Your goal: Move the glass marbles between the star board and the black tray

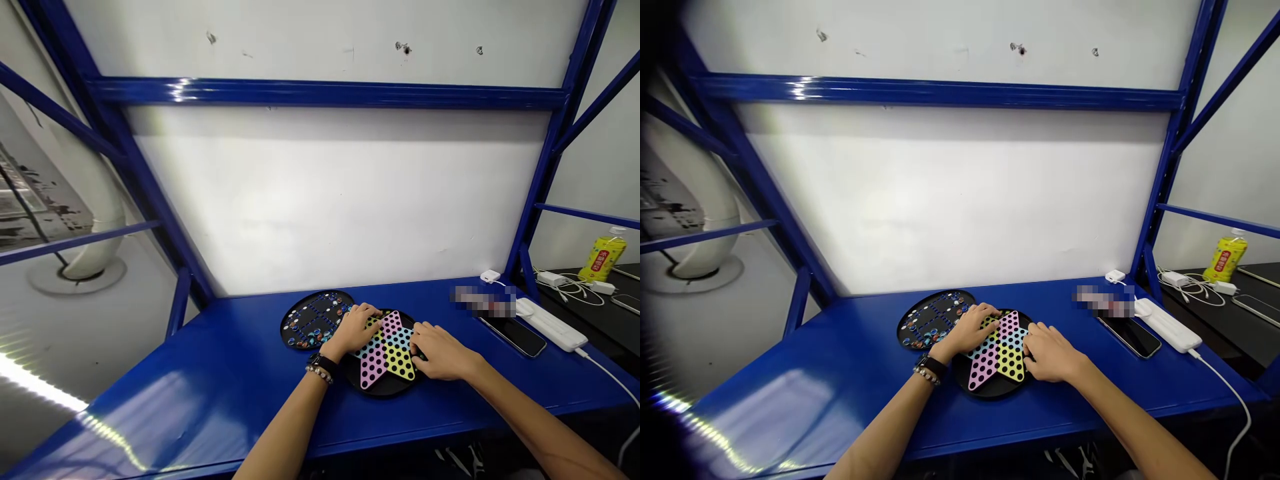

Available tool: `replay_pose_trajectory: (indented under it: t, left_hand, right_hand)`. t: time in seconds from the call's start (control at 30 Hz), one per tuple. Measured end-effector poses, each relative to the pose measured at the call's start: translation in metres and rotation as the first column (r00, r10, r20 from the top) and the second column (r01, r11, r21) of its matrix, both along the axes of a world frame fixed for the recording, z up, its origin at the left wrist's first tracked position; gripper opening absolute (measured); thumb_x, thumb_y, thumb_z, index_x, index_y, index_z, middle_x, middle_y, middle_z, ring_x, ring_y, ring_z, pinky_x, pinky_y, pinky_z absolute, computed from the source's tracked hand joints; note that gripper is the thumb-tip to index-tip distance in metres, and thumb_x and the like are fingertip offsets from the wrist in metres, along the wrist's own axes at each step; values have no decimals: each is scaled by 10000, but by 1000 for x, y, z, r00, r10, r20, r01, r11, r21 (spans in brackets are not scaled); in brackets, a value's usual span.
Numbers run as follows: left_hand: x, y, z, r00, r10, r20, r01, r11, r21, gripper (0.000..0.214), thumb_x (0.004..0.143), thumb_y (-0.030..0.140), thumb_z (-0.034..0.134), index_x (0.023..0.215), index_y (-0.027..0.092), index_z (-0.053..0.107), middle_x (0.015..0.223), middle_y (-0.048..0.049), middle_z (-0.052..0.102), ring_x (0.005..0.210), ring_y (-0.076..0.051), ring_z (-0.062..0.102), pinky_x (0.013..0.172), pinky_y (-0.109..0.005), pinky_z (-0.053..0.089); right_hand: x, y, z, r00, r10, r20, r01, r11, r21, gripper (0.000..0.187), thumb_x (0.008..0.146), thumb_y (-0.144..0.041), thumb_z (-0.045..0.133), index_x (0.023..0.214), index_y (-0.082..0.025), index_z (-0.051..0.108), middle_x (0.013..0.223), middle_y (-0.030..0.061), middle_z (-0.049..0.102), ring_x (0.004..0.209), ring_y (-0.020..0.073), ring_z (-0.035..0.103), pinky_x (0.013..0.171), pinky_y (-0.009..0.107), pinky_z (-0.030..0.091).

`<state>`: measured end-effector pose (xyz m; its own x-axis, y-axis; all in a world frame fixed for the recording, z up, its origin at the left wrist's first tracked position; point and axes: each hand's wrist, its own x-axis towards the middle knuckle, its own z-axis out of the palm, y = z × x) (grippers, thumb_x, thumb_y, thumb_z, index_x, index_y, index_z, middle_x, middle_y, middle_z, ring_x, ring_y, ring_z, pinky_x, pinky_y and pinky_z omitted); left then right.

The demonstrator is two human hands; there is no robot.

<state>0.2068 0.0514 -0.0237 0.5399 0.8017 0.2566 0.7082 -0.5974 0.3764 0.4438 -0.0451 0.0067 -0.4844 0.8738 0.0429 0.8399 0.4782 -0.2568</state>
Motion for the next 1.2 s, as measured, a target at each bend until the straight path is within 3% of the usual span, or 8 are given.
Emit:
replay_pose_trajectory:
  t: [0.23,0.37,0.43,0.57,0.7,0.83,1.0,1.2]
  left_hand:
    - [-1,0,0,1000,3,29,-3,1000,-8,379,927,485,444,1121,249,669,1159,-69,647,1062,-250,567,1002,-423,415]
    - [-1,0,5,998,4,60,-2,1000,-30,367,921,462,453,1102,232,675,1130,-78,657,1052,-251,574,994,-418,429]
    - [2,-4,11,996,1,92,2,1000,-23,356,923,445,454,1099,226,672,1120,-82,660,1049,-249,578,976,-406,444]
    - [21,-24,32,989,-55,138,55,998,5,320,936,404,441,1078,231,670,1107,-70,668,1023,-232,595,935,-373,467]
    - [52,-52,45,970,-241,30,242,970,-21,222,917,335,491,1017,264,676,1042,-21,690,934,-185,636,865,-313,491]
    - [74,-68,45,928,-299,-223,305,952,-6,235,823,306,621,1047,258,673,1076,-50,675,932,-218,655,806,-323,513]
    - [87,-73,44,886,-229,-404,266,963,39,223,814,273,637,1024,213,682,1048,-98,665,855,-257,671,680,-351,516]
    - [106,-79,42,852,-99,-513,186,975,119,85,830,144,635,857,117,711,864,-161,677,733,-268,668,560,-338,438]
  right_hand:
    - [4,12,-1,997,68,-46,-71,996,-51,35,813,-227,553,800,-208,579,932,38,579,825,184,532,742,316,412]
    - [19,31,-2,911,31,-412,-114,977,-178,61,820,-248,579,798,-198,606,885,15,561,773,146,515,698,274,410]
    - [28,42,2,751,-58,-658,-157,952,-263,103,829,-279,597,790,-186,614,817,6,556,715,126,500,675,262,407]
    - [40,61,15,241,-285,-928,-283,894,-348,172,837,-344,635,841,-172,626,685,-10,544,592,99,457,538,229,360]
    - [40,83,22,-157,-381,-911,-337,888,-313,95,829,-270,648,852,-182,619,951,45,649,674,95,550,499,193,409]
    - [29,104,13,-367,-510,-778,-361,849,-386,44,861,-201,546,826,-194,570,1047,68,664,700,94,606,501,174,470]
    - [14,115,-13,-379,-685,-622,-399,728,-558,118,849,-145,439,794,-174,539,722,38,615,505,82,513,387,156,377]
    - [10,112,-33,-314,-721,-617,-346,692,-633,165,887,-251,469,765,-159,534,611,-3,522,418,60,401,334,151,239]
